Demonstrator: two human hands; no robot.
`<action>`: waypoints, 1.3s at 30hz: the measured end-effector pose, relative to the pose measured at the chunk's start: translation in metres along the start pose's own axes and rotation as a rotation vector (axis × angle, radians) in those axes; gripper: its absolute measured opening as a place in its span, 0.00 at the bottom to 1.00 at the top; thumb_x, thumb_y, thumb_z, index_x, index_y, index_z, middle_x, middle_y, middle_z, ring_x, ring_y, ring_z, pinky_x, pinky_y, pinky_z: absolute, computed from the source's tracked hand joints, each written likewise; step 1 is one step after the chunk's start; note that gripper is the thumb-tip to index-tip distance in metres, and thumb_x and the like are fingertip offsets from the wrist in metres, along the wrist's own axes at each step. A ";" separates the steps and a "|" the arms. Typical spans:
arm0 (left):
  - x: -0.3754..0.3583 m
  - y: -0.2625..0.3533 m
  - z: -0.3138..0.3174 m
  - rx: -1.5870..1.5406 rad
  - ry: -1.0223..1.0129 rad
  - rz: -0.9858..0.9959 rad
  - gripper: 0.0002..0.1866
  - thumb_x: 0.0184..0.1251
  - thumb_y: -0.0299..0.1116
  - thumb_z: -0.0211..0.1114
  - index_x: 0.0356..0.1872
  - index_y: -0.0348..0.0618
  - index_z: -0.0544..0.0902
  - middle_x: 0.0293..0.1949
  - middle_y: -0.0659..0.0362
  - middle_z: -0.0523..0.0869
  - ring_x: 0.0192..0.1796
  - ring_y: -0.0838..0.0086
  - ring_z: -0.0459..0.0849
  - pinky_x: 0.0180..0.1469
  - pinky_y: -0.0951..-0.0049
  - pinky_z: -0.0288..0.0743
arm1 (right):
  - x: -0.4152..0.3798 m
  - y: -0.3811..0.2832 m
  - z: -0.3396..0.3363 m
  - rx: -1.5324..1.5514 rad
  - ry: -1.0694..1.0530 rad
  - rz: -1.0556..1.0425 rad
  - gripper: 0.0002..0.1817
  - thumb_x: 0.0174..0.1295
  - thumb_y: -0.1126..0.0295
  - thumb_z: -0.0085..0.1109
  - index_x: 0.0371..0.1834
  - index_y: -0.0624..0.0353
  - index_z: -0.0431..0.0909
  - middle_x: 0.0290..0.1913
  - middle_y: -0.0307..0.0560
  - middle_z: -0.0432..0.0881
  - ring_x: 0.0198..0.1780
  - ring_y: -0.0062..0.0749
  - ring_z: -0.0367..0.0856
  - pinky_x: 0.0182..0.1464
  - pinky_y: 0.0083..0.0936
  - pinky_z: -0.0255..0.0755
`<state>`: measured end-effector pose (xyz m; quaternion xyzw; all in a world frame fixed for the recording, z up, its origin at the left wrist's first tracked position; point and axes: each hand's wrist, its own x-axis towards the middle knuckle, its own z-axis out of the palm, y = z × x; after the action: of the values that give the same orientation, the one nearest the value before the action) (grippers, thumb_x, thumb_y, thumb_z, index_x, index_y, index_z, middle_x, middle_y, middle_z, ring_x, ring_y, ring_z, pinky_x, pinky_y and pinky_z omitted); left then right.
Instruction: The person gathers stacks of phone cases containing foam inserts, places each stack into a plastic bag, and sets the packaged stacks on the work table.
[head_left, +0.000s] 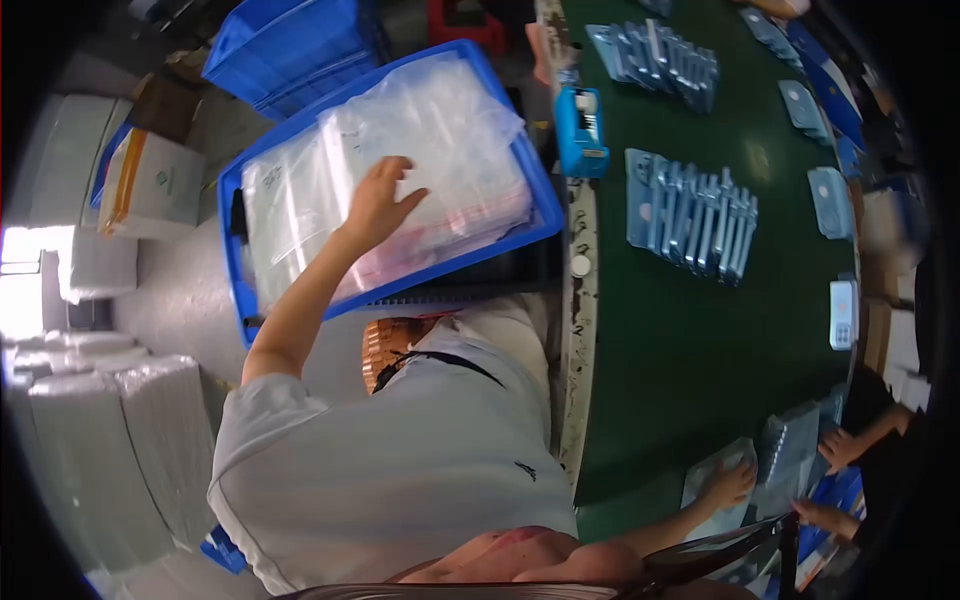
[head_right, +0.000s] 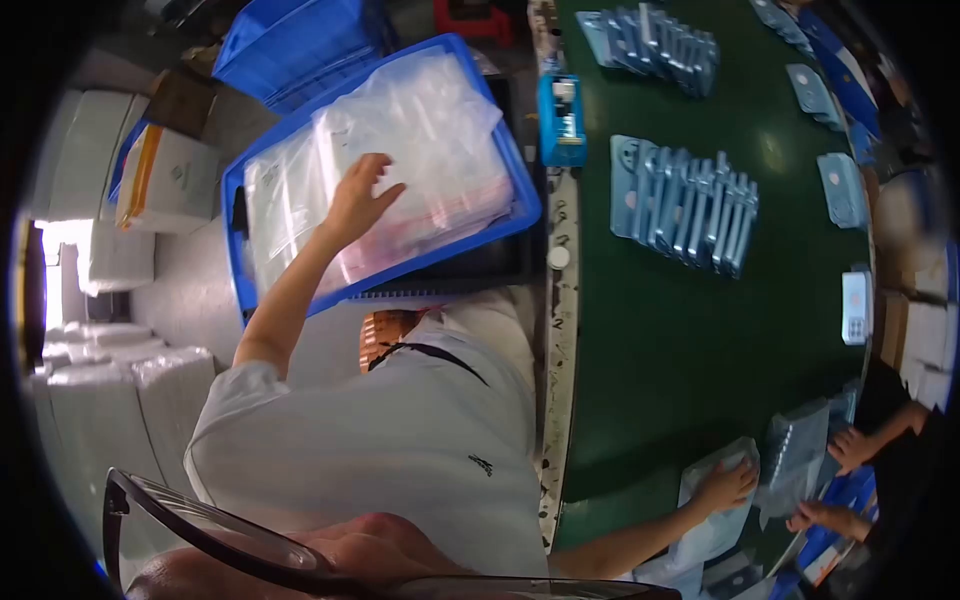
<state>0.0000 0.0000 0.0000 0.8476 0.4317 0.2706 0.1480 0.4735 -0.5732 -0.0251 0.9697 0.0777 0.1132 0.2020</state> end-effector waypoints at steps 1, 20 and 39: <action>0.014 0.009 0.025 -0.070 -0.011 0.039 0.28 0.56 0.42 0.76 0.55 0.41 0.75 0.48 0.49 0.80 0.53 0.53 0.80 0.55 0.57 0.73 | -0.008 0.029 -0.014 -0.039 0.020 0.068 0.28 0.61 0.52 0.66 0.64 0.45 0.75 0.67 0.46 0.74 0.68 0.39 0.71 0.61 0.39 0.73; 0.092 -0.001 0.104 0.119 -0.057 0.147 0.34 0.67 0.34 0.64 0.74 0.45 0.64 0.57 0.43 0.78 0.58 0.50 0.78 0.61 0.55 0.72 | 0.048 -0.151 -0.110 1.300 0.193 -0.370 0.19 0.64 0.63 0.65 0.55 0.60 0.80 0.56 0.54 0.82 0.60 0.47 0.79 0.62 0.35 0.71; 0.049 0.254 0.112 -1.038 -0.581 0.227 0.22 0.77 0.35 0.57 0.67 0.39 0.70 0.53 0.53 0.83 0.52 0.71 0.83 0.53 0.72 0.76 | 0.070 -0.188 -0.182 1.975 -0.328 -0.287 0.25 0.65 0.68 0.59 0.63 0.70 0.67 0.53 0.61 0.81 0.51 0.50 0.82 0.52 0.39 0.76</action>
<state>0.2548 -0.1101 0.0487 0.7446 0.0918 0.2174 0.6244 0.4758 -0.3212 0.0736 0.6882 0.2238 -0.1617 -0.6709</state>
